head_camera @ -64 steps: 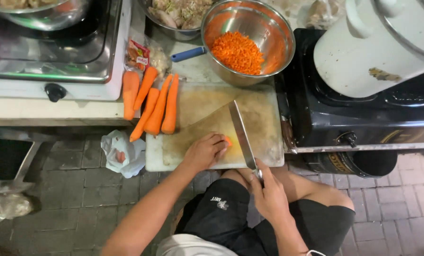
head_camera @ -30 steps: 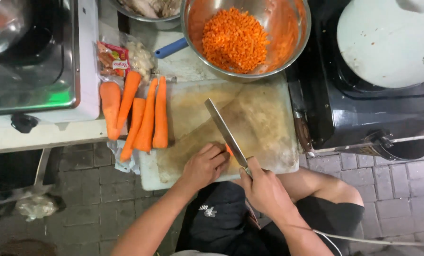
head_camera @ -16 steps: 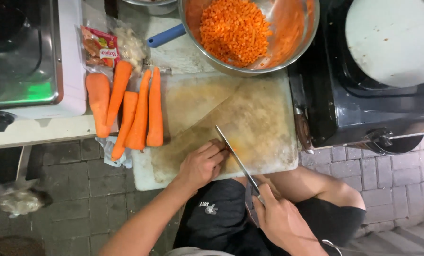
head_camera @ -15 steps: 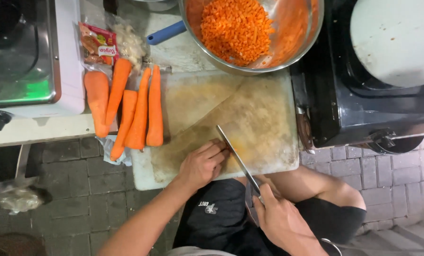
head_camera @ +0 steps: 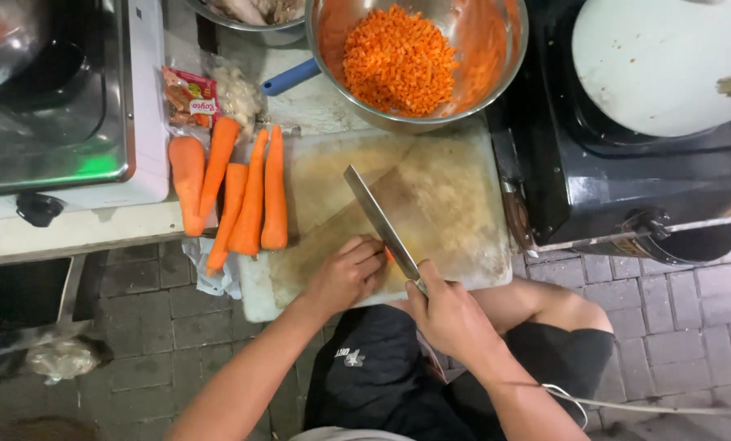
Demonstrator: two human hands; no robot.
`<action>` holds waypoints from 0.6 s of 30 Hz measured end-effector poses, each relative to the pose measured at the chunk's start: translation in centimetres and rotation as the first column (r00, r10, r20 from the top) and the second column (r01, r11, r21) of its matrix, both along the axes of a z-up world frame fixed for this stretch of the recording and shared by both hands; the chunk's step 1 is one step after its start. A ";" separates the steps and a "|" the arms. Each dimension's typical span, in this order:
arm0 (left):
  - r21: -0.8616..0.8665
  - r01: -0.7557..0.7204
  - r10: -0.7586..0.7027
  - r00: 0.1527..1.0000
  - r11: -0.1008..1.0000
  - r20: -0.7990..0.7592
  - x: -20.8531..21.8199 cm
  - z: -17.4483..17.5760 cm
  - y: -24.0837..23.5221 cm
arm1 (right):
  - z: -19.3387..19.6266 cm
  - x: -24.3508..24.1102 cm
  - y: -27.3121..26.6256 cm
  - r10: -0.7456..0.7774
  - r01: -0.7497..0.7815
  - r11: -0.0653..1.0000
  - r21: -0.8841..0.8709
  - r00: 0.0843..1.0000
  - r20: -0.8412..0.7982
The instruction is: The person chops carrots into small pieces using a cleaver on a cutting board. The chopped carrots are transferred into a metal bowl. The person handles whole carrots and the cleaver throughout the task.
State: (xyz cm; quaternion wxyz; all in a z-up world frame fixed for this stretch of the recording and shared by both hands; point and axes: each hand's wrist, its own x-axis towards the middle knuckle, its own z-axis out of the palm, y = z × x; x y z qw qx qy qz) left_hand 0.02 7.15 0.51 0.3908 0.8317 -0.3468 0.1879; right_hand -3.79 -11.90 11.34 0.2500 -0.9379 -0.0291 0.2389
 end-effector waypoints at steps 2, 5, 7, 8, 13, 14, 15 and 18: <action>0.045 0.016 -0.017 0.999 0.999 0.034 -0.4 0.4 0.3 | 0.6 -1.2 -0.3 -0.010 0.010 1.000 0.001 1.000 -0.009; 0.120 0.005 -0.016 0.996 0.993 0.090 -0.1 1.2 0.5 | 1.0 -2.2 -1.2 0.000 -0.001 1.000 -0.023 1.000 -0.031; 0.147 -0.018 0.004 0.996 0.989 0.095 -0.3 1.3 0.6 | 1.8 -2.8 -1.6 0.019 -0.022 0.998 -0.050 0.998 -0.062; 0.161 -0.042 0.025 0.994 0.986 0.108 -0.2 1.1 0.5 | 2.6 -2.9 -1.7 0.025 -0.030 0.996 -0.089 0.998 -0.062; 0.148 -0.040 0.024 0.994 0.988 0.107 -0.1 0.7 0.4 | 1.6 -3.2 -1.8 0.009 -0.032 0.986 -0.163 0.989 -0.145; 0.156 -0.054 0.038 0.993 0.986 0.110 -0.1 0.3 0.3 | 1.0 -3.2 -1.7 -0.013 -0.021 0.982 -0.187 0.984 -0.177; 0.170 -0.074 0.054 0.992 0.983 0.116 -0.2 0.1 0.5 | 0.4 -3.1 -1.6 -0.029 -0.014 0.978 -0.206 0.978 -0.206; 0.129 -0.100 0.082 0.987 0.987 0.139 -0.1 0.5 0.3 | -3.1 -1.7 -1.0 0.031 -0.050 0.984 -0.169 0.994 -0.108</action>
